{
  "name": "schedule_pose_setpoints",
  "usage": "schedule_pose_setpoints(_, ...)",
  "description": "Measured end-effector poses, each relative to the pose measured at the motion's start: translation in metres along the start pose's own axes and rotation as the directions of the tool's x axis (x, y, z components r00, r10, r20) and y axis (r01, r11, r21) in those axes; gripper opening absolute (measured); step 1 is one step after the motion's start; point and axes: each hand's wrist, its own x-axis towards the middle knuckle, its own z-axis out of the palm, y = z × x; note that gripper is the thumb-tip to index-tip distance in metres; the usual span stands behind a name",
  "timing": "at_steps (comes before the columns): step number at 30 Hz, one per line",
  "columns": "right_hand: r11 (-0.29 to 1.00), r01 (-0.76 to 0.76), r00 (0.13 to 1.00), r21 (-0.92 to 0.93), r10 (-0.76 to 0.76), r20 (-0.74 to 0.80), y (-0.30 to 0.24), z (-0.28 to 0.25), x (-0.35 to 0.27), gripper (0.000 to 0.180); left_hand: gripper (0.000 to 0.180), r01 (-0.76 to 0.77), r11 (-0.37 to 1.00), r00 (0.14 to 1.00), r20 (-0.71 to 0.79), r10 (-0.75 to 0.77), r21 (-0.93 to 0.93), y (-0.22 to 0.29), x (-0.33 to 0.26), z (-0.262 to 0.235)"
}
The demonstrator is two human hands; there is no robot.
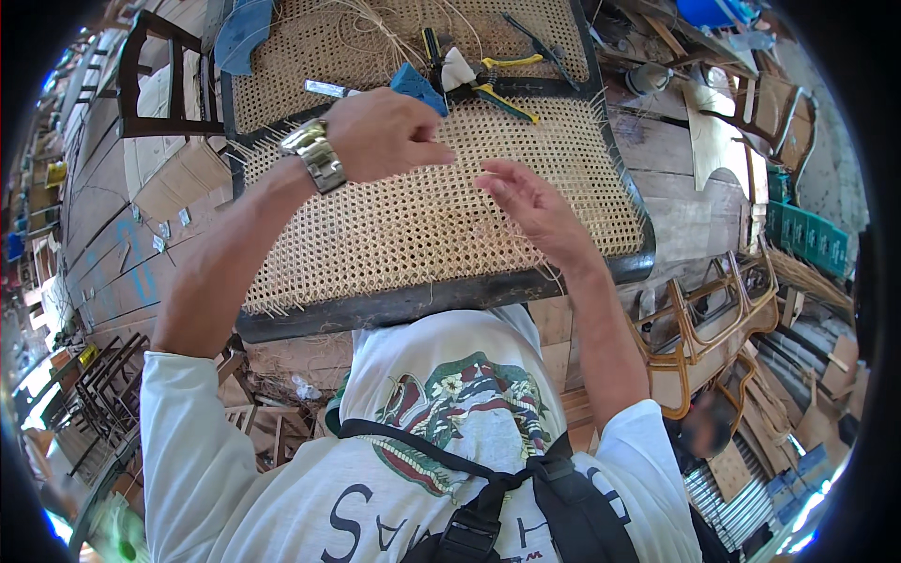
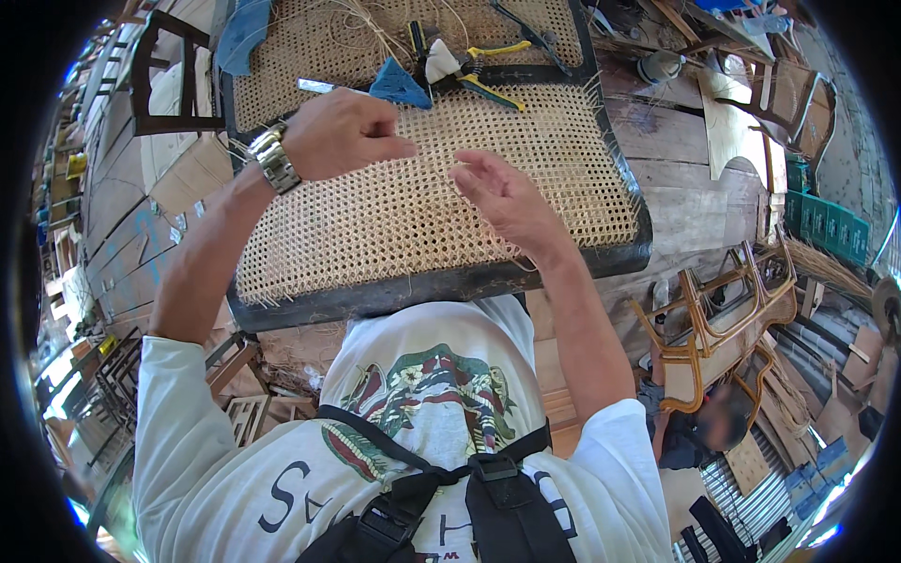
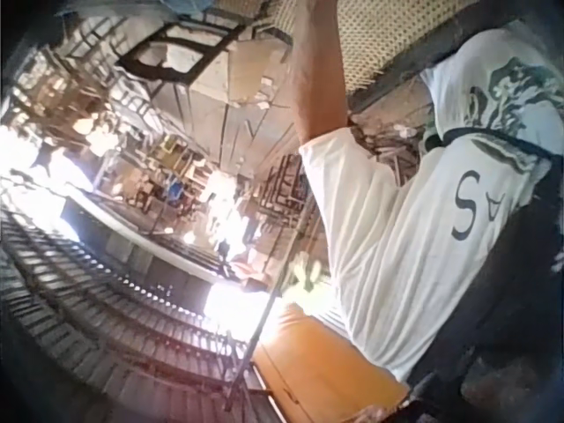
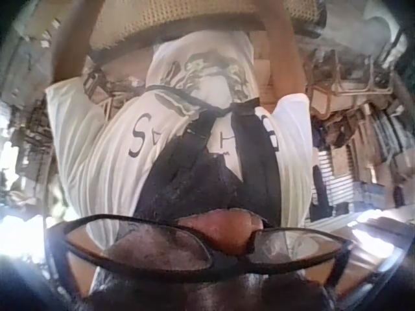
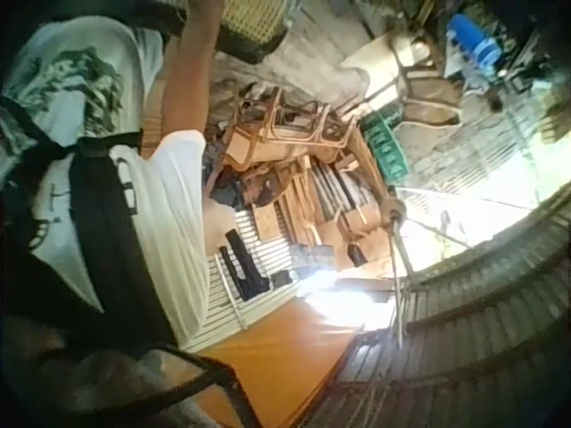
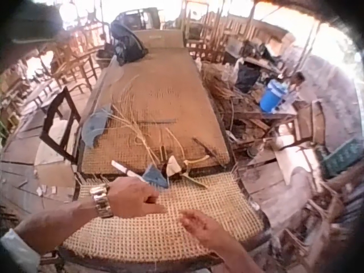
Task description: Repairing and weaving the rattan seat of a wooden chair using cane strips, a hammer, and pliers.
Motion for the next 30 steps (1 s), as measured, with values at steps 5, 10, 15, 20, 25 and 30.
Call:
schedule_pose_setpoints(5,0.976,-0.046,0.999,0.212,0.050,-0.013,0.000,-0.002,-0.001,0.022,0.041,0.029,0.975,1.000,0.013,-0.027,-0.221,0.017,0.008,0.037)
schedule_pose_setpoints(10,0.971,-0.109,0.983,-0.211,0.073,-0.171,0.022,-0.007,-0.010,0.018,0.031,0.123,0.978,0.947,0.314,-0.066,-0.166,0.024,0.007,0.099)
schedule_pose_setpoints(15,0.887,-0.206,0.969,-0.412,0.125,-0.214,0.020,-0.005,-0.011,0.016,0.029,0.039,0.998,0.904,0.425,-0.056,0.049,0.045,0.022,0.101)
schedule_pose_setpoints(20,0.922,-0.200,0.964,-0.332,0.125,-0.233,0.020,-0.013,-0.014,0.016,0.024,-0.087,0.974,0.870,0.493,-0.029,0.211,0.073,0.039,0.076)
schedule_pose_setpoints(25,0.874,-0.250,0.960,-0.417,0.168,-0.222,0.020,-0.010,-0.011,0.016,0.019,-0.094,0.972,0.905,0.424,-0.006,0.215,0.087,0.039,0.087)
schedule_pose_setpoints(30,0.835,-0.178,0.979,-0.520,0.099,-0.176,0.028,-0.001,-0.009,0.014,0.020,-0.007,0.999,0.971,0.239,-0.002,0.039,0.065,0.002,0.123)
